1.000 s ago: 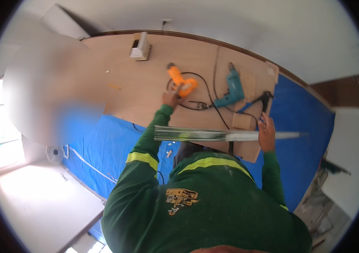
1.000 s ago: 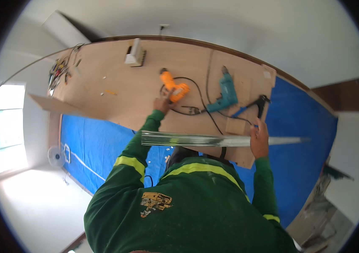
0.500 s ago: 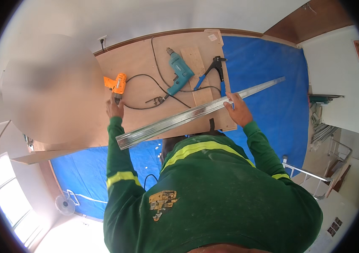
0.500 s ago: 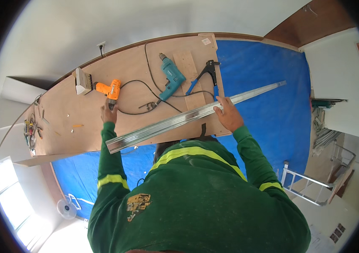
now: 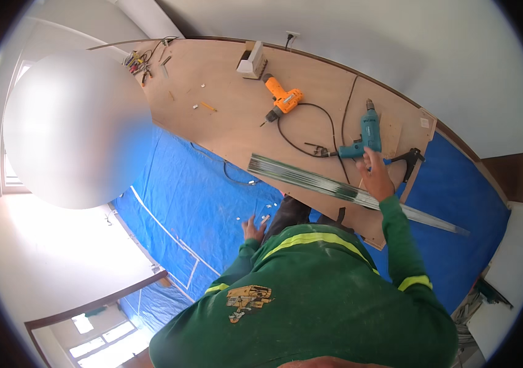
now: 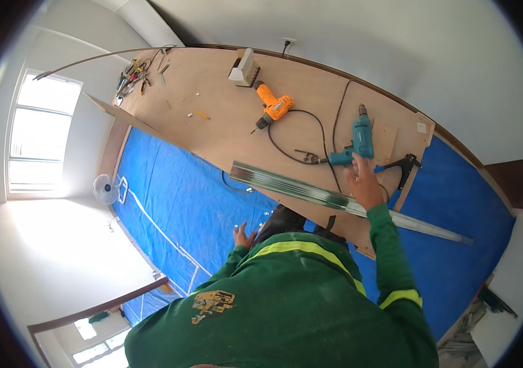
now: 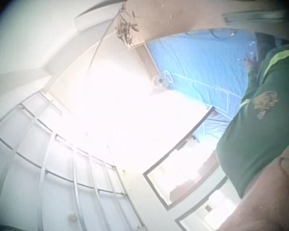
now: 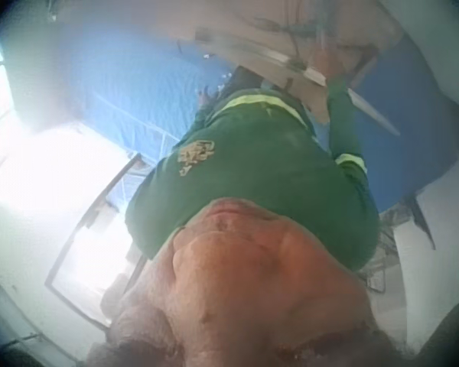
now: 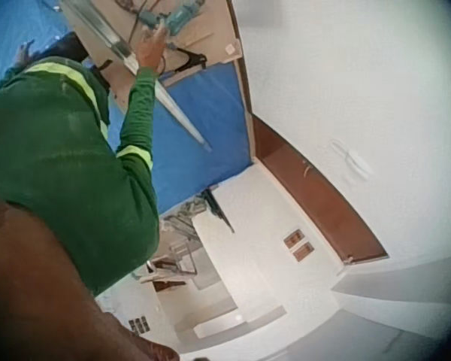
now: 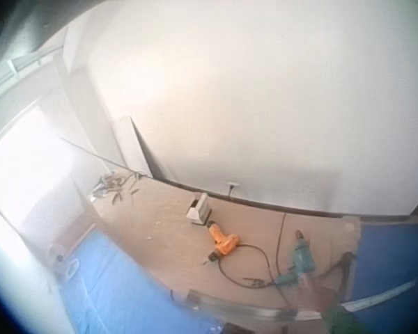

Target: The person carries a long wooden plank to a stepladder and uses a hand saw to cut it into two pieces. After cutting, the person moves the cut plank to a workbench and handles various tools and small items on the bench.

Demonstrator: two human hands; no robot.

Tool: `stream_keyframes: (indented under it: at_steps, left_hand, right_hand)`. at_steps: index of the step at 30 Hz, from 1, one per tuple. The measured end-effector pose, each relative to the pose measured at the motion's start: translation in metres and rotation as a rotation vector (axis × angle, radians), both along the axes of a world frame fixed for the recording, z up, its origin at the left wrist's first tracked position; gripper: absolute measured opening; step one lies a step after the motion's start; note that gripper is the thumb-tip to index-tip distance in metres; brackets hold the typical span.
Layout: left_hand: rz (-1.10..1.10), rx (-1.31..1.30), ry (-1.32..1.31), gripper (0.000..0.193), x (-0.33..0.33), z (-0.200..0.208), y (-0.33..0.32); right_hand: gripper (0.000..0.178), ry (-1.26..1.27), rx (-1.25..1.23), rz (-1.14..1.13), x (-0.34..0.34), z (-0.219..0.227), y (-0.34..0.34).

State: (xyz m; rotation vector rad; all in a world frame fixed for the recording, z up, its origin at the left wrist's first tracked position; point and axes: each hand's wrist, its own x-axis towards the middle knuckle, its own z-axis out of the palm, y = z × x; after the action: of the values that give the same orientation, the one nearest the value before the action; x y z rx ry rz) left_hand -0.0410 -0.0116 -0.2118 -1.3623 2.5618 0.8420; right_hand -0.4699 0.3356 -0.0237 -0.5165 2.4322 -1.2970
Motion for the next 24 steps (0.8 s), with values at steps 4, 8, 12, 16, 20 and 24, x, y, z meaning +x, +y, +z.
stream_keyframes:
  at_steps: [4,8,12,16,20,24]
  left_hand:
    - [0.286,0.274,-0.358,0.083,0.106,-0.014,-0.008]
    - [0.368,0.541,-0.372,0.074,0.15,-0.01,0.001]
    - [0.411,0.626,-0.222,0.067,0.161,-0.034,0.005]
    - [0.322,0.629,-0.068,0.06,0.119,-0.054,-0.065]
    - [0.761,0.775,0.214,0.06,0.138,-0.05,-0.104]
    - [1.159,0.903,0.372,0.058,0.143,-0.036,-0.182]
  right_hand:
    - [0.063,0.09,0.057,0.136,-0.062,0.017,-0.065]
    - [0.075,0.127,0.178,0.27,-0.119,0.018,-0.168]
    - [0.09,0.132,0.337,0.333,-0.157,-0.016,-0.284]
    - [0.101,0.039,0.677,0.193,-0.218,-0.084,-0.338]
    - [0.08,-0.072,0.836,0.162,-0.156,-0.065,-0.421]
    - [0.081,-0.006,0.889,0.23,-0.154,-0.084,-0.444]
